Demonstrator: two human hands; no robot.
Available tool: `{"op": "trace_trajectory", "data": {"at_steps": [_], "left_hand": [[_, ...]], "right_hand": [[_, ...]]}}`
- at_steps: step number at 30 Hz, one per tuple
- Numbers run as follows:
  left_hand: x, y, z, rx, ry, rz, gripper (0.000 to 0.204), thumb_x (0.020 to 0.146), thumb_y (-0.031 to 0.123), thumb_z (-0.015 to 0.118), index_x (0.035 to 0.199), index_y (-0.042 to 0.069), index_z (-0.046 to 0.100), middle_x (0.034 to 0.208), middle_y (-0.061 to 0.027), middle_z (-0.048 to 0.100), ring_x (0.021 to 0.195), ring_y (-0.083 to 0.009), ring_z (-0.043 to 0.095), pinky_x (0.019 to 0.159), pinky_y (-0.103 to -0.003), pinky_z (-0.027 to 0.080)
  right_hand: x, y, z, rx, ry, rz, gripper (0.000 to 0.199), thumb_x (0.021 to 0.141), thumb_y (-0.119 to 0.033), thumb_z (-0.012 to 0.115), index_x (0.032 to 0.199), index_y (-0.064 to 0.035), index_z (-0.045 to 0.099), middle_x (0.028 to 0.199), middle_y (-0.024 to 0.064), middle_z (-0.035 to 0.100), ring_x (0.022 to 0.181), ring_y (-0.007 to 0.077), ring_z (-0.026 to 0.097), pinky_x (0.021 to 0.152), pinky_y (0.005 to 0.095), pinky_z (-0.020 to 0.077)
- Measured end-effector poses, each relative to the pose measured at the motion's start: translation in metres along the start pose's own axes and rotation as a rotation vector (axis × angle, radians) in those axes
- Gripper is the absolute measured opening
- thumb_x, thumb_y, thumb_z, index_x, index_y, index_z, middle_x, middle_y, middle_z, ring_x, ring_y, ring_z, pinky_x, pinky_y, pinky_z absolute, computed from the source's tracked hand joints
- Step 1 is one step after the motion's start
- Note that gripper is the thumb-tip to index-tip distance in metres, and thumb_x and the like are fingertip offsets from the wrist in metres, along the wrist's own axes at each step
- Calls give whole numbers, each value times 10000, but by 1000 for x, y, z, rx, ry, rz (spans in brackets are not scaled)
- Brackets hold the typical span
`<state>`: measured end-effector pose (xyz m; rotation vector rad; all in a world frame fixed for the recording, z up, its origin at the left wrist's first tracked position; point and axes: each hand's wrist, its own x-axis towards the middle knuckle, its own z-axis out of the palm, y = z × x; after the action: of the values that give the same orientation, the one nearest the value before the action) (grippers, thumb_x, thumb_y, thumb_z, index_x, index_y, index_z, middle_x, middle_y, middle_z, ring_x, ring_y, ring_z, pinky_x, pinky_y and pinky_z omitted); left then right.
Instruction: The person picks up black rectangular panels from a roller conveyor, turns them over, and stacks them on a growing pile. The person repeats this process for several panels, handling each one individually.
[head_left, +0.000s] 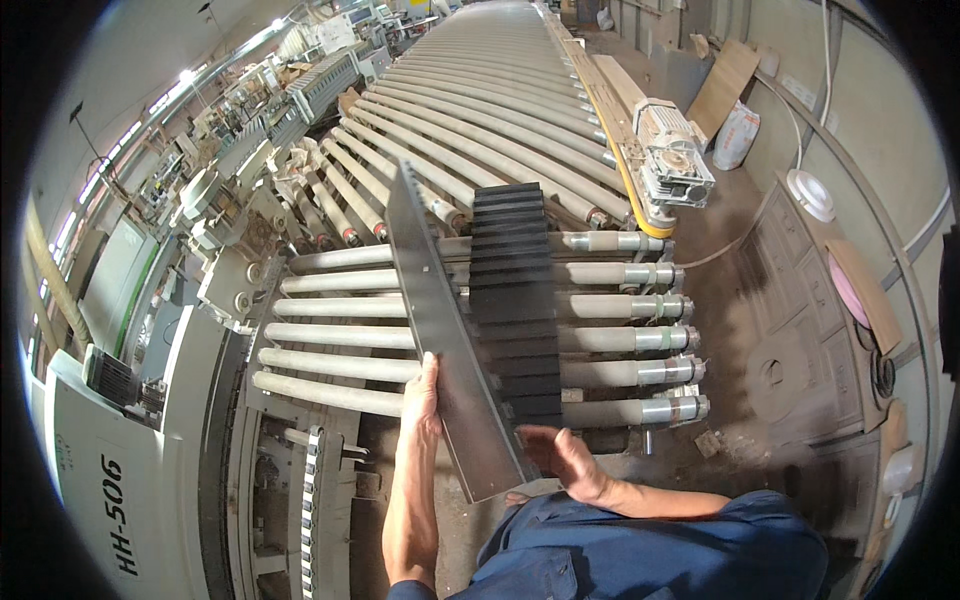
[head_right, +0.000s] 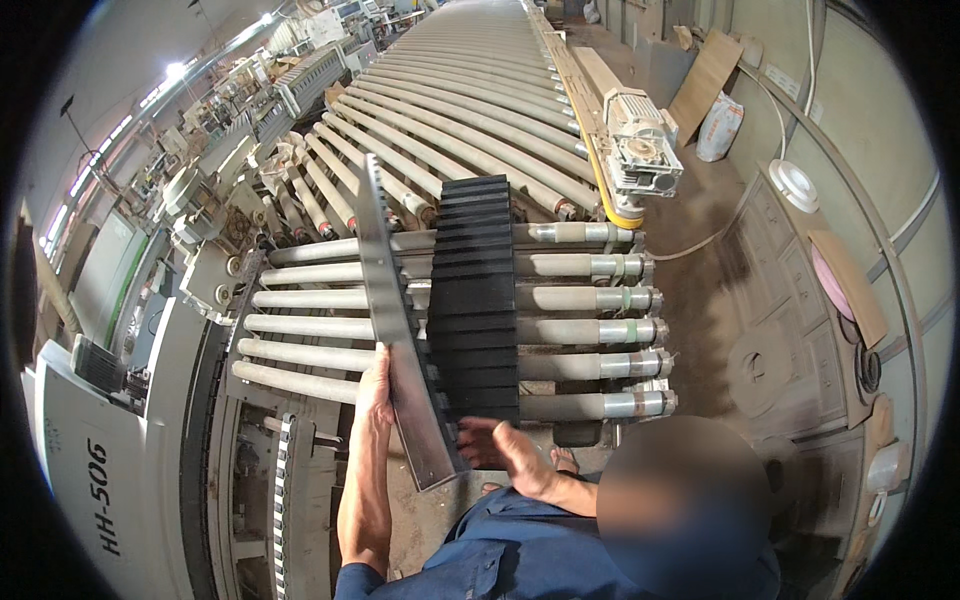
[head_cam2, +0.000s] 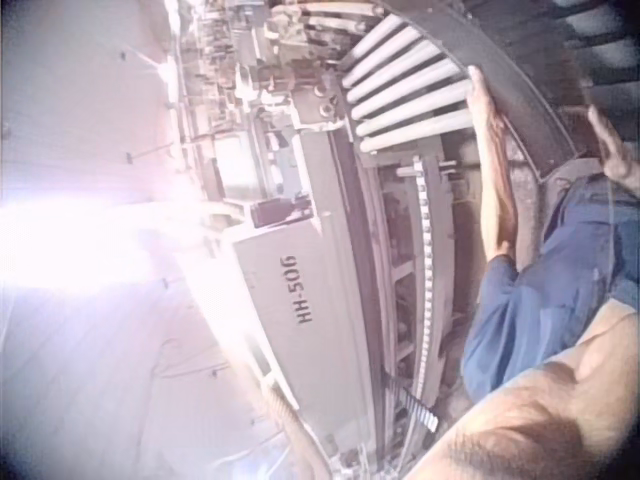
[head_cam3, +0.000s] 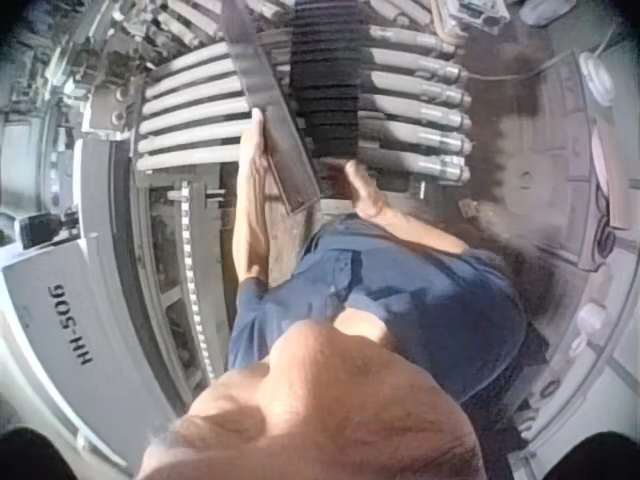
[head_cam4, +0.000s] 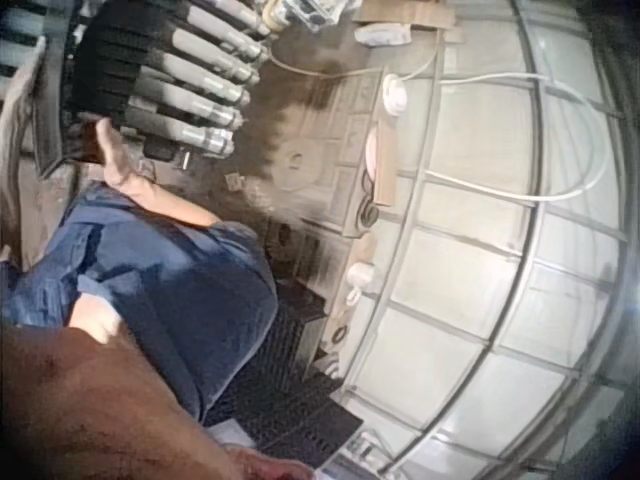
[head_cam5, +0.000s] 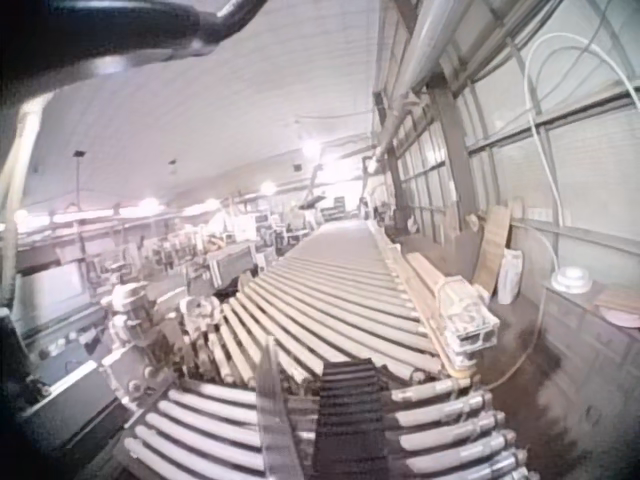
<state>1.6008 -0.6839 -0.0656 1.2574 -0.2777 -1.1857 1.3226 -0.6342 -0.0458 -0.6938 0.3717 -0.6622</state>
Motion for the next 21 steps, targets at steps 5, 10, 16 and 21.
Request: {"op": "trace_trajectory", "data": {"at_steps": [5,10,16,21], "left_hand": [[1,8,26,374,-50,10,467,843,304,771,1082,-72,629,946,-134,692,812,-195,663,742,-339,549],[9,-4,48,515,-61,83,435,846,282,774,1023,-93,641,894,-144,691,730,-172,656,651,-298,543],[-5,9,83,789,-38,69,561,843,382,759,1036,-130,636,866,-151,689,739,-183,657,668,-318,544],[11,-1,64,1580,239,424,750,765,494,770,1218,-67,564,1061,-255,612,972,-409,603,857,-478,491]], "right_hand": [[-4,-17,-43,-292,117,-92,542,1008,-379,517,1396,-5,461,1145,34,627,930,96,574,840,267,482],[-3,-12,-62,-483,188,-109,389,952,-129,627,1271,79,545,901,-37,599,747,26,482,647,193,427],[-4,-10,-85,-590,147,-84,309,942,-151,625,1172,54,605,846,-22,601,733,39,485,629,231,444],[-9,-29,-84,-1136,195,-232,314,932,-256,621,1073,21,664,792,159,686,675,174,654,619,313,527]]}}
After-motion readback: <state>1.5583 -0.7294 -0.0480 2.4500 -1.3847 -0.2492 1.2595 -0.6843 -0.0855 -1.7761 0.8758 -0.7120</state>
